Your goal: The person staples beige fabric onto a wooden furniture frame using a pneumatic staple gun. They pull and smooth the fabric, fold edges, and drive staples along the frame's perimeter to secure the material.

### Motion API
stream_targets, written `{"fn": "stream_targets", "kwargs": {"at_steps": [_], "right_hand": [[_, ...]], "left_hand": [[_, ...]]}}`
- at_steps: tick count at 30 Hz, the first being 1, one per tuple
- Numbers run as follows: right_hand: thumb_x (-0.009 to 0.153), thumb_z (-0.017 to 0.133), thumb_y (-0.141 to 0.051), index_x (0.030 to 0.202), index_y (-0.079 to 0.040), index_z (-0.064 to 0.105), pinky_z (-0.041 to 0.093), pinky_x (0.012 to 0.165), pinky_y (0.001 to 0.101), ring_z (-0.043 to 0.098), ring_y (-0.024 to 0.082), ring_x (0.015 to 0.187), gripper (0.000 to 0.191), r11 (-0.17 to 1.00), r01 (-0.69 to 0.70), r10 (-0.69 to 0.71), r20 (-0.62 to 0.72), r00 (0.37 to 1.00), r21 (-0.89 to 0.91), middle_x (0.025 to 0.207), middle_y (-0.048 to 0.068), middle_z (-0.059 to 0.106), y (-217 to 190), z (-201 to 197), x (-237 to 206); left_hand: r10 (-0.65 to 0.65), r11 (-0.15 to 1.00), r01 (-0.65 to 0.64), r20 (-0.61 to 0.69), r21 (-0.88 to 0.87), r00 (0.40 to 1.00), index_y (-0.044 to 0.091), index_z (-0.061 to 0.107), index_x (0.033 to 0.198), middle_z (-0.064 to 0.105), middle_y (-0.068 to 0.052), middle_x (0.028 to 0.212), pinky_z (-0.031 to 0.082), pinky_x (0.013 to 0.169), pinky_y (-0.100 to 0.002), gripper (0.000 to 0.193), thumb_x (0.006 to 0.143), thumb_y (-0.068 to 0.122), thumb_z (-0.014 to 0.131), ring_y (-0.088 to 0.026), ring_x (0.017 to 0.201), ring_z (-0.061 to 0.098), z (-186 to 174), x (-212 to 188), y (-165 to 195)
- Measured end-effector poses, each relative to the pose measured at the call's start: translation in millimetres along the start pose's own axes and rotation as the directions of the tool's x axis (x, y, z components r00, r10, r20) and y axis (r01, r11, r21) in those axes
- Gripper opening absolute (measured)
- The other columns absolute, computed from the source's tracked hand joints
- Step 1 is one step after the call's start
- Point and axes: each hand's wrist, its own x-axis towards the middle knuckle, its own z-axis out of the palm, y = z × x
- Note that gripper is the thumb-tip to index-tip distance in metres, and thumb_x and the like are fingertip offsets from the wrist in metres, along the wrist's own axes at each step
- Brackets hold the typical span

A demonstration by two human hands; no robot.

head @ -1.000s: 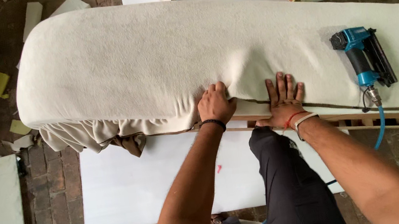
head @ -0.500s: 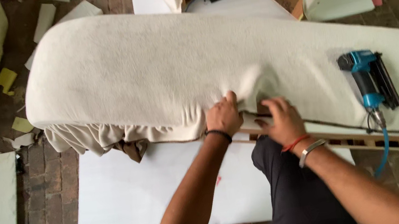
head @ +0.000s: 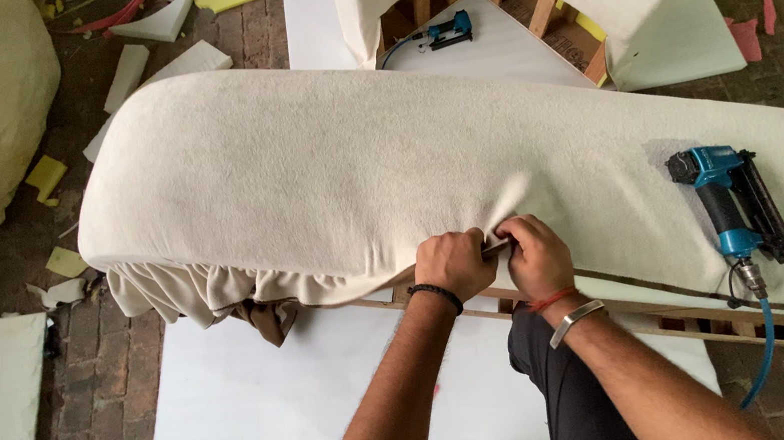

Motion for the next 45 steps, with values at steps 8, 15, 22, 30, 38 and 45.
{"fn": "stream_targets", "kwargs": {"at_steps": [8,15,22,30,38,45], "right_hand": [[0.058,0.083,-0.022,0.104,-0.003,0.069,0.058,0.076,0.0460,0.073,0.035,0.085,0.051,0.897,0.406,-0.189,0.682,0.707,-0.172,0.094,0.015,0.073,1,-20,36],[0.076,0.069,-0.010,0.079,-0.012,0.078,0.060,0.076,0.0451,0.074,0.033,0.079,0.009,0.879,0.343,0.012,0.733,0.681,-0.333,0.081,0.015,0.075,-26,-36,6],[0.076,0.066,-0.007,0.075,-0.012,0.077,0.059,0.074,0.0445,0.075,0.029,0.076,0.012,0.918,0.242,0.067,0.725,0.685,-0.314,0.079,0.010,0.076,-30,-43,-40],[0.076,0.069,-0.013,0.076,-0.017,0.078,0.059,0.072,0.0464,0.073,0.032,0.078,0.009,0.926,0.135,0.165,0.697,0.698,-0.354,0.078,0.011,0.075,-26,-1,-45],[0.070,0.068,-0.009,0.073,-0.016,0.072,0.056,0.070,0.0483,0.071,0.031,0.078,0.008,0.951,0.126,0.128,0.729,0.673,-0.283,0.073,0.008,0.072,-5,1,-58],[0.080,0.065,-0.027,0.068,-0.011,0.063,0.054,0.075,0.0413,0.070,0.021,0.077,0.020,0.945,-0.028,0.318,0.898,0.304,-0.325,0.072,0.006,0.067,34,15,-48]], "left_hand": [[-0.098,0.995,0.095,-0.074,-0.037,0.992,0.021,0.080,0.081,0.075,-0.009,0.077,0.057,0.063,-0.041,0.011,0.081,0.029,0.073,-0.029,0.070,0.073,17,-19,10],[-0.065,0.990,0.031,-0.249,-0.138,0.966,0.019,0.079,0.069,0.072,-0.010,0.071,0.055,0.057,-0.042,0.009,0.073,0.027,0.081,-0.030,0.068,0.072,37,-61,14],[0.034,0.989,-0.081,-0.334,-0.127,0.942,0.015,0.074,0.067,0.072,-0.007,0.073,0.054,0.062,-0.043,0.006,0.072,0.018,0.077,-0.029,0.072,0.070,53,-99,14],[0.076,0.977,-0.139,-0.345,-0.160,0.935,0.015,0.074,0.068,0.073,-0.006,0.078,0.054,0.073,-0.044,0.006,0.067,0.021,0.077,-0.030,0.082,0.071,77,-78,-12],[0.134,0.959,-0.175,-0.190,-0.222,0.973,0.011,0.068,0.132,0.067,-0.013,0.135,0.055,0.089,-0.045,0.043,0.091,0.022,0.062,-0.030,0.109,0.067,-82,51,-185],[-0.438,0.819,0.415,-0.037,0.395,0.898,0.022,0.036,0.156,0.028,-0.010,0.164,0.017,0.121,-0.055,0.065,0.102,0.057,0.026,-0.037,0.150,0.025,-161,284,-271]]}}
